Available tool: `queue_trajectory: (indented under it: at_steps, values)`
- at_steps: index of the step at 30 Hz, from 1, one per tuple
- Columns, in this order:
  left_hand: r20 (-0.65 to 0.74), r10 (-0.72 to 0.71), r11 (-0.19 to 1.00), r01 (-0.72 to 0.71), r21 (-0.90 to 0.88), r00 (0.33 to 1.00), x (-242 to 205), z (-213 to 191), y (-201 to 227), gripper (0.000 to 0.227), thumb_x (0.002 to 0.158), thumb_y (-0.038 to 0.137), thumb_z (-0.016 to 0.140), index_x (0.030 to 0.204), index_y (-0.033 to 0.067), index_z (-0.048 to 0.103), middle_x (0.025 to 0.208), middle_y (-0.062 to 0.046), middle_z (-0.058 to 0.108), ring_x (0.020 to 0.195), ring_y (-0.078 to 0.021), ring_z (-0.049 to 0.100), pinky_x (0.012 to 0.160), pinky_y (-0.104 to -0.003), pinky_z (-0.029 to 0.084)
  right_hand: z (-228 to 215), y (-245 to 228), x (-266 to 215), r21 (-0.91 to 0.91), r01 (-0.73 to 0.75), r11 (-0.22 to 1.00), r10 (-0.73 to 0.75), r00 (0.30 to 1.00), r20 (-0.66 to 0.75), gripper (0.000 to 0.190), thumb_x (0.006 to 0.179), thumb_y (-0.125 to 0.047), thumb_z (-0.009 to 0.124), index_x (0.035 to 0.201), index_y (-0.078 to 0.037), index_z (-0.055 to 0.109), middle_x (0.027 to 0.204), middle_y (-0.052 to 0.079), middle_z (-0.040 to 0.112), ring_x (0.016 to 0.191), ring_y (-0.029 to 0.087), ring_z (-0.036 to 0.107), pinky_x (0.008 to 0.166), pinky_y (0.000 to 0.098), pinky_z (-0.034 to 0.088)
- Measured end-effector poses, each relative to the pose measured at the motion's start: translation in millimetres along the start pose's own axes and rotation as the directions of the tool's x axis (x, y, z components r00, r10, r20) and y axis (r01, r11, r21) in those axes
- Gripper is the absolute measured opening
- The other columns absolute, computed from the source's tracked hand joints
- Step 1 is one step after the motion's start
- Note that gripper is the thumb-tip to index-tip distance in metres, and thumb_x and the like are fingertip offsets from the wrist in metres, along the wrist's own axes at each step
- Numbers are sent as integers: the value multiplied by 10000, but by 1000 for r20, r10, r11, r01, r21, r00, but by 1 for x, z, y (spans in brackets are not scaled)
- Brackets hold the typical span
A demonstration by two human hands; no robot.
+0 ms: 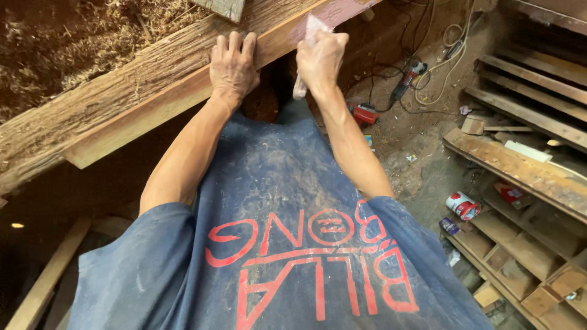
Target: The person fills gaps in a wooden beam using a putty knife to apply filler from a hawk and then smooths the surface with a small piece of wood.
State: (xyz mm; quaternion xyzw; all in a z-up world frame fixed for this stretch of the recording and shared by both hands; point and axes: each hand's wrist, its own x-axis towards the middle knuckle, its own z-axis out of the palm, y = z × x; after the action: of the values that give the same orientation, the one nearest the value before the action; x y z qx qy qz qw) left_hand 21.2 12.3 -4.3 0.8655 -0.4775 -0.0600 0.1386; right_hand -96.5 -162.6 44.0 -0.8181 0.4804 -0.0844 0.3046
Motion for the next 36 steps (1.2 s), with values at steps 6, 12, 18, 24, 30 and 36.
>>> queue_trajectory:
  at_steps: [6,12,18,24,30,36]
  values:
    - [14,-1,998,2,-66,1000,-1,0,-1,728,619,164,811,1297,145,547,1081,-104,512,987,-334,513,789,-431,480,-3,-37,-41,-3,69,998,-68,989,132,268,750,-132,794,911,74,736,1035,267,582,955,376,633,871,448,564]
    - [-36,10,1000,-10,4,999,-3,2,0,641,678,137,761,1289,156,570,1078,-102,515,986,-327,510,788,-417,479,-72,-36,-17,344,-372,862,220,887,407,281,970,-139,640,1170,41,722,1072,200,784,619,117,723,493,232,607]
    - [-57,-8,1000,9,20,998,-2,0,3,600,671,130,757,1242,174,578,1069,-90,520,982,-323,515,786,-410,481,-93,54,23,120,341,932,-346,938,21,352,920,18,674,1271,18,692,1262,183,636,1002,262,734,834,351,650]
    - [-81,-6,999,3,-41,997,-1,-6,6,601,658,165,784,1225,145,589,1054,-125,516,956,-334,519,757,-419,486,-63,88,40,-55,466,883,-454,879,146,390,885,45,645,1274,22,655,1249,199,560,998,364,674,860,417,613]
    - [-147,10,999,-5,32,989,-3,-1,6,495,804,164,815,1246,179,593,1090,-88,509,976,-308,509,802,-398,480,-80,95,32,-151,352,924,-334,933,130,201,847,-69,764,1016,32,722,1113,179,570,947,328,674,820,443,614]
    - [-106,-17,1000,15,-23,994,-2,-2,6,595,640,148,771,1212,173,609,1068,-98,530,968,-317,533,782,-401,491,-97,55,83,287,-213,934,160,967,196,178,864,-32,605,949,109,673,678,144,691,512,190,695,421,338,574]
